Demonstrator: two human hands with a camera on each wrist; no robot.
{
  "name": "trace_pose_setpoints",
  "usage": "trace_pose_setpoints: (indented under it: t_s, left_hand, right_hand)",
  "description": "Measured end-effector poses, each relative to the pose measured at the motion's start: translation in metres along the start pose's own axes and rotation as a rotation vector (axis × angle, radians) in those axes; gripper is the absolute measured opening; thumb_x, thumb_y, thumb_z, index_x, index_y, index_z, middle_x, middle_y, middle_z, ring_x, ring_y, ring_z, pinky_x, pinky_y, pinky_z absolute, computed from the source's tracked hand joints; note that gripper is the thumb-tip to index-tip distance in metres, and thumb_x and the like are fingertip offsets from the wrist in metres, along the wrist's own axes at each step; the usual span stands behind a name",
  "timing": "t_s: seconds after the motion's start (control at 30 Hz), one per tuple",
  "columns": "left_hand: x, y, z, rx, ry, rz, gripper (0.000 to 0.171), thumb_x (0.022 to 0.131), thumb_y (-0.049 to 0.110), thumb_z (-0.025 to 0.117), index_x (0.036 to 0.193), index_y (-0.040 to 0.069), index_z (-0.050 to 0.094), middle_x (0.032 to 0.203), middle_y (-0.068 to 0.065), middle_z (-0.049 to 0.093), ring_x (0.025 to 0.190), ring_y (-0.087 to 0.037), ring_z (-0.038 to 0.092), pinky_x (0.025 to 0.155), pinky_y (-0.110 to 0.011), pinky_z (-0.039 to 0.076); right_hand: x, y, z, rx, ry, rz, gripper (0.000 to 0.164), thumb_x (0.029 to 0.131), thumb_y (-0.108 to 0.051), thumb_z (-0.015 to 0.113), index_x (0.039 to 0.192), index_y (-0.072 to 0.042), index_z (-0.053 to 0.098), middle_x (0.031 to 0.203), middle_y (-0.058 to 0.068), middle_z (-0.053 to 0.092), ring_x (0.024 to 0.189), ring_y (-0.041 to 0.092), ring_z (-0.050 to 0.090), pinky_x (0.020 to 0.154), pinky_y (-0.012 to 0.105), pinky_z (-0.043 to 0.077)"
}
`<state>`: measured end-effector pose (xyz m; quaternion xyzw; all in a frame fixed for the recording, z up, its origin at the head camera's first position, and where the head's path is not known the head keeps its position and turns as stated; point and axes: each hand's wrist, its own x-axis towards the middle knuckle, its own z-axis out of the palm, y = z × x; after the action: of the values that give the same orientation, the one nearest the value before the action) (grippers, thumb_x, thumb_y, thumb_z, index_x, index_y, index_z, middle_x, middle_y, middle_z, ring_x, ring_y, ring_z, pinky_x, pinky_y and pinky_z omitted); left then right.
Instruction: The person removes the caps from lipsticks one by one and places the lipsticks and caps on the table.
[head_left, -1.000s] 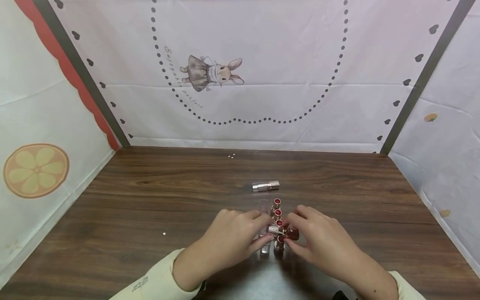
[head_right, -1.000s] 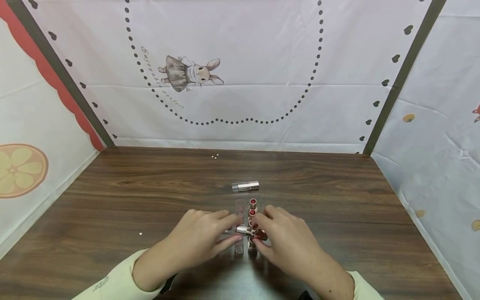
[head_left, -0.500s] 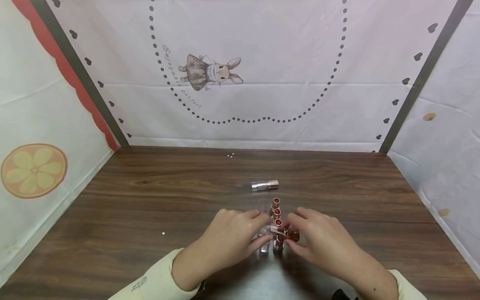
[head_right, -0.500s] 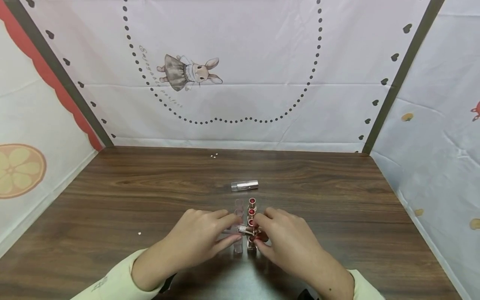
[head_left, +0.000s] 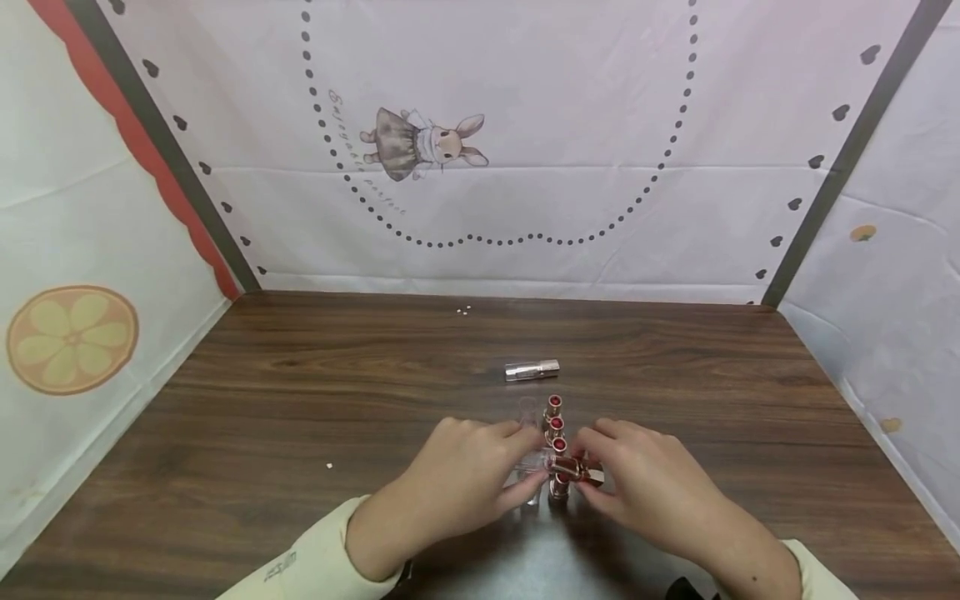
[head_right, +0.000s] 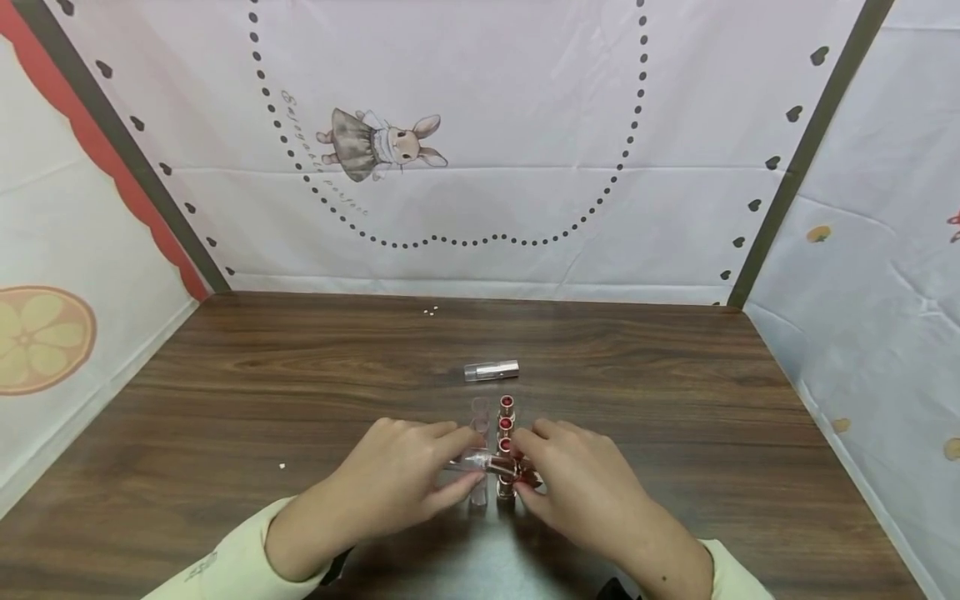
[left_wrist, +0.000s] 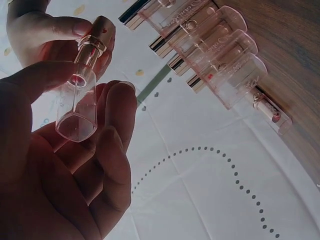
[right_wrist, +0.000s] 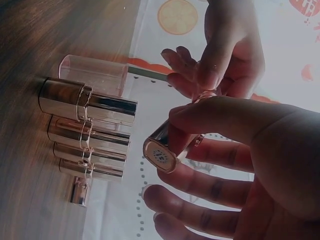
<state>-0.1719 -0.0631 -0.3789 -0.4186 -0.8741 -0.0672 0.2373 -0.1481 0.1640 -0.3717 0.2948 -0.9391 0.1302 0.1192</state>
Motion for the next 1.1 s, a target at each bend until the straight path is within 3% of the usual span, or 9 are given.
trace_pose_setpoints:
  t_s: [0.23,0.57,0.83,1.1]
  left_hand:
    - [-0.0002,0.0001,0.0001,0.010,0.004,-0.002,0.020,0.081,0.039,0.071,0.089,0.023,0.064,0.062,0.017,0.057,0.043,-0.001,0.033,0.040,-0.019,0.020]
    - [-0.0026,0.0019,-0.0020,0.025,-0.027,-0.019,0.023,0.079,0.039,0.070,0.088,0.022,0.057,0.055,0.017,0.044,0.042,-0.002,0.029,0.040,-0.020,0.017]
    - [-0.0034,0.0031,-0.0049,0.043,-0.049,0.011,0.024,0.079,0.044,0.070,0.089,0.023,0.064,0.076,0.010,0.054,0.046,-0.004,0.040,0.040,-0.021,0.026]
    - [-0.0033,0.0029,-0.0092,0.030,-0.159,0.051,0.023,0.080,0.044,0.071,0.089,0.024,0.065,0.077,0.012,0.057,0.048,-0.004,0.040,0.041,-0.022,0.025]
  right_hand:
    - [0.0003,0.0025,-0.0008,-0.013,-0.021,-0.022,0.025,0.075,-0.022,0.085,0.089,-0.026,0.065,0.081,-0.016,0.059,0.069,-0.001,0.051,0.055,0.021,0.043]
    - [-0.0006,0.0036,-0.0021,-0.023,-0.035,-0.035,0.027,0.075,-0.024,0.085,0.084,-0.026,0.060,0.077,-0.016,0.059,0.067,-0.001,0.051,0.054,0.022,0.042]
    - [-0.0014,0.0055,-0.0032,0.028,-0.118,-0.050,0.026,0.075,-0.024,0.085,0.088,-0.031,0.064,0.079,-0.017,0.058,0.062,-0.004,0.045,0.053,0.022,0.039]
    - [-0.0036,0.0053,0.0010,0.079,-0.242,-0.094,0.024,0.077,-0.026,0.085,0.088,-0.032,0.064,0.079,-0.017,0.052,0.061,-0.005,0.041,0.054,0.020,0.037]
